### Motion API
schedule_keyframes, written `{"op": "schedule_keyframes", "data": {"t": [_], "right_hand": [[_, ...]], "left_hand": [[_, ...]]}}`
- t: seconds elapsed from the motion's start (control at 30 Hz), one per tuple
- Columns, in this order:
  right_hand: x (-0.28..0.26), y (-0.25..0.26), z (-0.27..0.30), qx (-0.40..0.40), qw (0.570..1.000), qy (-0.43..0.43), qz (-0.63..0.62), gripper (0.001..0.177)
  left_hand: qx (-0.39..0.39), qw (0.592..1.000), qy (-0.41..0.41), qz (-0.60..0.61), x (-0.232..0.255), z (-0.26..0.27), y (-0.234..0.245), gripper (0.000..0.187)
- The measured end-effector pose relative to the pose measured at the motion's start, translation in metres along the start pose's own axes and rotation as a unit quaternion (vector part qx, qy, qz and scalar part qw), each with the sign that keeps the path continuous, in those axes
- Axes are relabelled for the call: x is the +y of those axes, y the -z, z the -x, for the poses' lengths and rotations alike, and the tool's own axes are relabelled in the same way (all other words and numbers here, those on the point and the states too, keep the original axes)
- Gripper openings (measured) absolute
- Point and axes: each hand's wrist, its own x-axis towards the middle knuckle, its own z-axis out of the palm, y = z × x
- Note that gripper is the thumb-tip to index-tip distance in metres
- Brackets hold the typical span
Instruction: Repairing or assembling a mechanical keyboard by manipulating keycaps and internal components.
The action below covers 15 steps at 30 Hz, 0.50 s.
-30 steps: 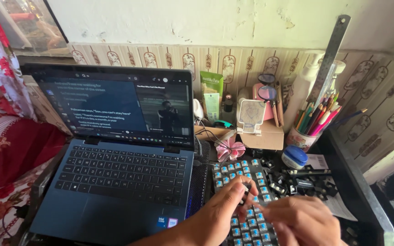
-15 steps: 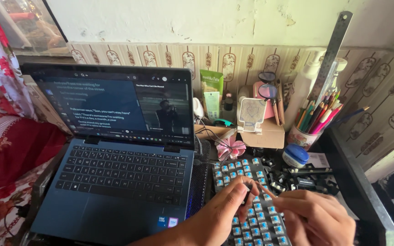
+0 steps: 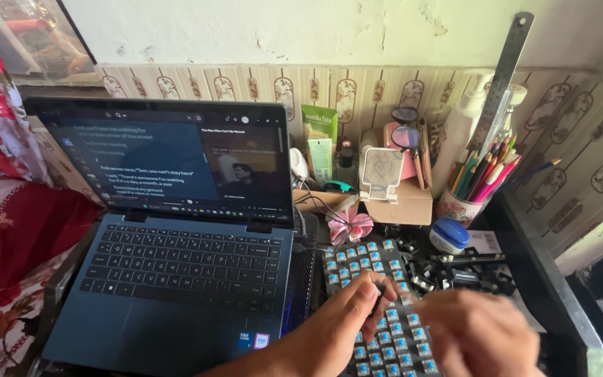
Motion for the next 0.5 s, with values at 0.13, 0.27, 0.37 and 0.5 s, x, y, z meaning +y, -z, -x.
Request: {"op": "schedule_keyframes", "data": {"t": [0.13, 0.27, 0.37, 0.5], "right_hand": [[0.009, -0.002, 0.006, 0.028, 0.999, -0.029, -0.036, 0.005], [0.007, 0.001, 0.001, -0.021, 0.998, 0.008, -0.054, 0.007], [0.006, 0.001, -0.005, -0.05, 0.997, 0.002, -0.058, 0.011], [0.014, -0.003, 0.002, -0.13, 0.983, 0.057, -0.114, 0.016]], "left_hand": [[0.006, 1.0, -0.007, 0.019, -0.005, -0.001, 0.001, 0.06], [-0.003, 1.0, -0.001, -0.002, -0.007, 0.0, 0.002, 0.061], [0.002, 1.0, -0.014, -0.014, -0.007, 0.0, 0.002, 0.06], [0.018, 0.999, 0.008, -0.044, -0.01, -0.001, 0.002, 0.052]]}}
